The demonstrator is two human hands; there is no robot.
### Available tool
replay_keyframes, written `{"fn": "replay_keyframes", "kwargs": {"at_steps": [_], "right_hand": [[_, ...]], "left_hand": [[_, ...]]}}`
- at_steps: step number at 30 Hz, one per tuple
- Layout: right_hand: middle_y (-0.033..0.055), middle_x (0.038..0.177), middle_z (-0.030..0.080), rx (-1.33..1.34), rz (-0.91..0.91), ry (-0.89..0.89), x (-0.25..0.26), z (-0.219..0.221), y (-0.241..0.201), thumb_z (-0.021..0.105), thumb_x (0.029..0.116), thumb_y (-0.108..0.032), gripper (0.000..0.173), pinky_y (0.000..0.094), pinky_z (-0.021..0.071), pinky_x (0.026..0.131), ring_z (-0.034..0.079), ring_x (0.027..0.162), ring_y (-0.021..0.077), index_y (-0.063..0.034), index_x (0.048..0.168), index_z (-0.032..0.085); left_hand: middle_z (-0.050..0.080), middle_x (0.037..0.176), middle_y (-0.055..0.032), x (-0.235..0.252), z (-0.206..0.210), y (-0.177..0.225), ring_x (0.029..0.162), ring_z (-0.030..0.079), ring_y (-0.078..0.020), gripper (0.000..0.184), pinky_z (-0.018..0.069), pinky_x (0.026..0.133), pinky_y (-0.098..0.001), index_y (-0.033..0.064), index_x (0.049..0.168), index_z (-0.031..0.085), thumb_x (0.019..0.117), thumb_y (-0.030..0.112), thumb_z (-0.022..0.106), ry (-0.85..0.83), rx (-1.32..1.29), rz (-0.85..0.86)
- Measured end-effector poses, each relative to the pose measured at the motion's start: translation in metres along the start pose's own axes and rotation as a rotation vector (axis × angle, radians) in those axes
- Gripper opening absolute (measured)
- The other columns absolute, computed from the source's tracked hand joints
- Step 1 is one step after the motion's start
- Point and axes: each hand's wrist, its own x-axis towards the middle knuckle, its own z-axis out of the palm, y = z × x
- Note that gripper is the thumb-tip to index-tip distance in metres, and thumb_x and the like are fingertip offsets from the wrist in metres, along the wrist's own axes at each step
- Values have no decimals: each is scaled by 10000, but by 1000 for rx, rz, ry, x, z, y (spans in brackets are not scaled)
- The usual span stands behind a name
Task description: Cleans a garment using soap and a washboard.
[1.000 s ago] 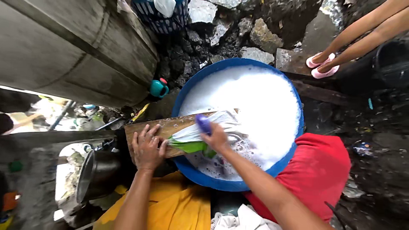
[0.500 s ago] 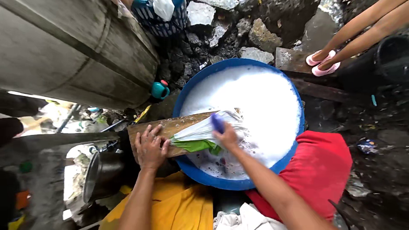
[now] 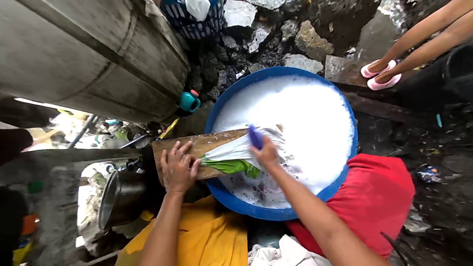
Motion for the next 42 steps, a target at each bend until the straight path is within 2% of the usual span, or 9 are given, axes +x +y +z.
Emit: {"fn": "replay_keyframes", "kwargs": {"at_steps": [4, 10, 14, 18, 24, 32, 37, 39, 42], "right_hand": [[328, 1303, 614, 33, 356, 137, 41, -32, 29, 765, 923, -346, 724, 666, 490, 980, 627, 1179, 498, 24, 1465, 457], [239, 1204, 677, -30, -267, -264, -46, 67, -112, 762, 914, -396, 573, 554, 564, 876, 668, 1104, 406, -89, 1378, 625], [290, 1263, 662, -17, -32, -41, 17, 5, -22, 752, 922, -314, 566, 594, 512, 1012, 640, 1199, 438, 1, 1372, 616], [323, 1281, 619, 12, 338, 110, 62, -31, 21, 753, 926, -363, 706, 673, 500, 937, 628, 1164, 498, -6, 1463, 466], [239, 1259, 656, 20, -270, -264, -28, 63, -116, 766, 918, -359, 540, 558, 550, 910, 649, 1148, 408, -77, 1356, 625], [318, 1312, 599, 13, 361, 140, 79, -33, 21, 743, 928, -365, 716, 656, 506, 938, 620, 1180, 489, -26, 1486, 450], [229, 1231, 666, 36, -199, -246, -25, 59, -106, 768, 913, -374, 537, 557, 565, 910, 670, 1112, 389, -44, 1312, 629], [236, 1218, 675, 2, -308, -310, -33, 53, -95, 761, 919, -365, 513, 554, 555, 903, 668, 1111, 399, -77, 1329, 649], [290, 1267, 659, 38, -68, -74, 10, -1, -14, 760, 919, -266, 548, 574, 506, 1036, 637, 1208, 428, 35, 1354, 616]], "left_hand": [[578, 1485, -115, 2, -1, 0, 1474, 396, -407, 425, 168, 1193, -687, 6, 910, 730, 992, 367, 522, 13, 12, 13], [578, 1475, -151, 1, -3, -1, 1462, 404, -430, 326, 184, 1181, -701, -28, 1078, 734, 925, 219, 588, -5, 18, 18], [575, 1478, -156, 2, -3, 1, 1470, 393, -435, 466, 162, 1191, -700, -17, 934, 730, 1000, 382, 499, -6, 23, 20], [582, 1473, -146, 1, 0, 0, 1463, 401, -437, 467, 170, 1185, -699, -3, 913, 724, 1000, 395, 495, 16, 28, 31], [595, 1425, -228, 1, 1, -3, 1435, 419, -485, 375, 177, 1170, -725, -56, 1028, 738, 942, 260, 555, -1, 42, 19], [589, 1461, -162, 1, 2, 1, 1442, 426, -453, 479, 185, 1173, -700, -1, 924, 720, 992, 410, 485, 8, 51, 15], [598, 1446, -175, 1, 0, 0, 1428, 441, -461, 399, 205, 1164, -708, -31, 1018, 732, 959, 306, 526, 6, 66, 14], [594, 1450, -179, 0, 0, 0, 1430, 441, -459, 429, 209, 1162, -712, -33, 1035, 732, 980, 329, 509, 7, 58, 28], [584, 1466, -165, 1, 2, -1, 1445, 427, -443, 521, 188, 1175, -698, -8, 939, 727, 1011, 436, 463, 14, 54, 27]]}}
